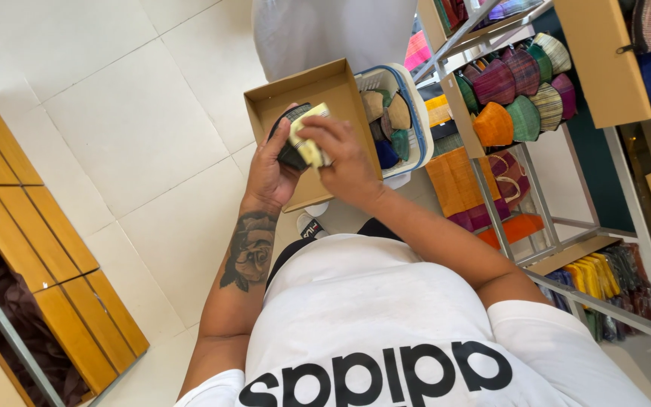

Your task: Cleaning and neatly arranging small woven bags from a basket into a cardboard box.

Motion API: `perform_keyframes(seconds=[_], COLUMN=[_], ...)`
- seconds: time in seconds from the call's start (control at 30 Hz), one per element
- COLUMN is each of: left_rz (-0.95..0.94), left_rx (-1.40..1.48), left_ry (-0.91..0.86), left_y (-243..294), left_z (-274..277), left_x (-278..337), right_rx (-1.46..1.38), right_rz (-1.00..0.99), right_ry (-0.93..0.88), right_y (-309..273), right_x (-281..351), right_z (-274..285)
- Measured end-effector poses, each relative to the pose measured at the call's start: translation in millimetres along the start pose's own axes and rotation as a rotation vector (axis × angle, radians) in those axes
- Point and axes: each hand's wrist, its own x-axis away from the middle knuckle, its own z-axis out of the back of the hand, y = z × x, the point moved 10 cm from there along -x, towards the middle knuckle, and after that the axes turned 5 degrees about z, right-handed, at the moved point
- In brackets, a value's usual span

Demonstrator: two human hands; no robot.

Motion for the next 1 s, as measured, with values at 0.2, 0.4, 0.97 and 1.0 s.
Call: perform_keyframes(seconds=[0.2, 0.4, 0.97, 1.0], left_rz=[-0.009, -0.044, -0.111, -0.103], left_rx=[0.030, 0.100, -0.177, -0.157], left_ry=[-0.039, 0.076, 0.205, 0.219], left_y=[3, 5, -7, -12], left_z=[-15, 0, 33, 42], left_x=[9, 5, -5, -11], right_rx=[-0.003, 0.035, -0.431, -0.428], right_rz=[-0.091, 0.066, -0.706, -0.703], right_ry=[0.069, -0.070, -0.074, -0.121], right_y=[14, -21, 65, 62], right_x=[-4, 18, 26, 24], right_z=[19, -18, 12, 13])
